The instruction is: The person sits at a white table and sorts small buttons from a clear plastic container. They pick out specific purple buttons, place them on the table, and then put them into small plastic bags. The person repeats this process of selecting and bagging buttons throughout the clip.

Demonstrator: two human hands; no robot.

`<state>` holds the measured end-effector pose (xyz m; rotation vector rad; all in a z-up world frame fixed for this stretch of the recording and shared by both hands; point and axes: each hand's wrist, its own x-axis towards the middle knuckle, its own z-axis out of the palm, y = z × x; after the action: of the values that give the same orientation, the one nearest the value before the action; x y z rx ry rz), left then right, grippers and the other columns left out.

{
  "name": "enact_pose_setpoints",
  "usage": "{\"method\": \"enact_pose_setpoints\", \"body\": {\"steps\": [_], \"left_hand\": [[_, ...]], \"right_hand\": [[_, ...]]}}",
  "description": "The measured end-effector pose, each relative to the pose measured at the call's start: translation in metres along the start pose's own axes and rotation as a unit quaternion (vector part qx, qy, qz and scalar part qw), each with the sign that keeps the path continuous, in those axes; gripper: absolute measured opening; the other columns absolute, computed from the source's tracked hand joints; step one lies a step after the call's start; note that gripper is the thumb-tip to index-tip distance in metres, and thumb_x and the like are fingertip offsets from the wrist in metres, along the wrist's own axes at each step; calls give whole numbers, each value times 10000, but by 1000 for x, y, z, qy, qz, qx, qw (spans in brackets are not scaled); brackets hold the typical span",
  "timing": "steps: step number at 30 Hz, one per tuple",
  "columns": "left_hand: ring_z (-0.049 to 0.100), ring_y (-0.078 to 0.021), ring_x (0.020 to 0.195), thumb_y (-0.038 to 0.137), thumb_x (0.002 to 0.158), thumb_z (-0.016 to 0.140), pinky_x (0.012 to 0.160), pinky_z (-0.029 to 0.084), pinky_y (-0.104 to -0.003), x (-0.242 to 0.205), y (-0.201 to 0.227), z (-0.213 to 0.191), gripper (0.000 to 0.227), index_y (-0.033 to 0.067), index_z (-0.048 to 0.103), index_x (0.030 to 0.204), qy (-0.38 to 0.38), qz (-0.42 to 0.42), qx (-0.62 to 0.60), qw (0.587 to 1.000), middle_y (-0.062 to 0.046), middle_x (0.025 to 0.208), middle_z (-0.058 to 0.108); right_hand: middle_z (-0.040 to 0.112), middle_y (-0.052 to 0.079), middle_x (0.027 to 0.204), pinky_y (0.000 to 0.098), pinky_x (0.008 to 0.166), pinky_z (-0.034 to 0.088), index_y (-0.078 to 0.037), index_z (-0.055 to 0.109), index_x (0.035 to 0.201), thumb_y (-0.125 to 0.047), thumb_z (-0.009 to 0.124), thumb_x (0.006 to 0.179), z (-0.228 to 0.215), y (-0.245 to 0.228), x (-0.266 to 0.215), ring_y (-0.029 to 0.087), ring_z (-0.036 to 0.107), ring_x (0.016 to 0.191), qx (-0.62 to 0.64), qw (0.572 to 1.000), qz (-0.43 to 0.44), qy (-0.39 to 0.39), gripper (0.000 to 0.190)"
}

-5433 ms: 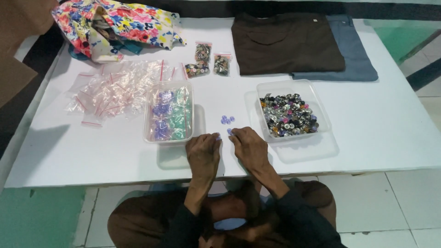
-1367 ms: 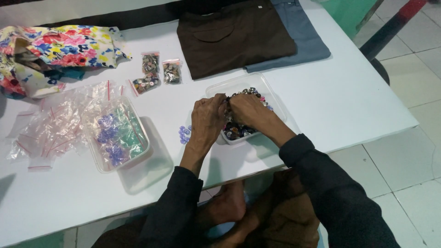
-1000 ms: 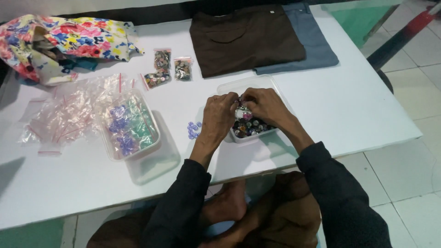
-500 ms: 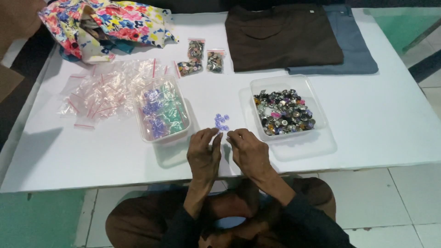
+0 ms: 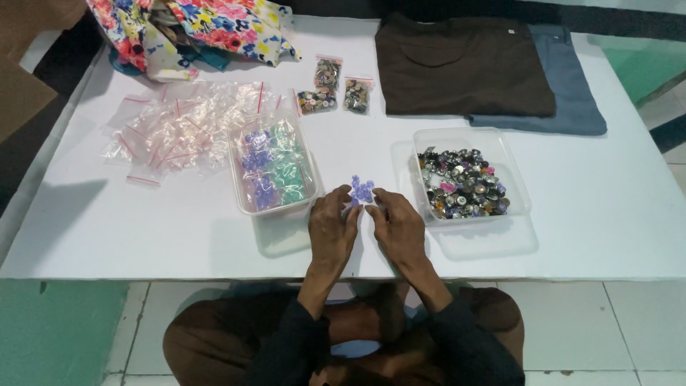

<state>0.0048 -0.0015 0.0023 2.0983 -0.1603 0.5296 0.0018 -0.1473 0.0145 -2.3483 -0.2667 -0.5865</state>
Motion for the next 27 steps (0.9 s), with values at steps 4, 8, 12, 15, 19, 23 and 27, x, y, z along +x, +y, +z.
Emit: {"method": "enact_pose_setpoints", "body": {"steps": [4,8,12,15,19,23,27], "left_hand": [[690,-301,849,164,910,738,783,530,-426,0,-3,3,343,74,638,1226,-1,6,-18,1000,-113,958,734],[698,-329,864,136,917,724,785,541,-446,2,4,-2,370,39,613,1256,7,11,-22,1000,-155,994,732],[711,-318,895,163,879,783,783,569,-435,-4,3,-1,420,45,627,1250,33,19,-43,998,-154,1065,728],[718,-352,880,134,907,770,775,585,-456,2,24,-12,341,26,647,1206,56,55,-62,995,-169,1092,714],[722,-343,1005,125,910,764,848,579,-444,6,45,-2,283,34,686,1166,59,121,-45,990,-139,1091,717],[714,-292,1053,106,936,734,968,542,-418,20,85,18,183,65,713,1113,24,211,-19,977,-99,1072,716],[653,-324,1182,127,962,673,1099,442,-527,51,101,66,258,133,667,1220,-144,234,37,961,-87,1164,683]], "right_hand": [[730,103,946,349,708,615,-55,709,1190,-222,717,973,8,8,0,286,734,884,-14,1000,-7,11,274],[737,120,971,358,756,615,-33,701,1212,-166,708,967,6,0,3,285,739,913,-45,998,-25,18,278],[717,118,986,341,740,618,-22,701,1207,-171,671,999,-1,-5,-5,287,737,909,-88,991,-87,54,257],[700,63,950,309,721,622,-87,723,1187,-212,692,987,-18,-24,-16,247,740,873,-119,979,-134,100,238],[729,15,916,301,652,622,-133,768,1128,-162,755,933,-67,0,-10,221,747,781,-82,981,-119,133,198],[729,83,955,419,683,589,-108,760,1108,-167,701,979,-135,33,30,320,733,850,-166,983,-67,26,153],[757,182,1114,547,910,560,-115,759,1204,-89,631,942,-182,37,83,454,695,1065,-205,949,81,-227,292]]}}
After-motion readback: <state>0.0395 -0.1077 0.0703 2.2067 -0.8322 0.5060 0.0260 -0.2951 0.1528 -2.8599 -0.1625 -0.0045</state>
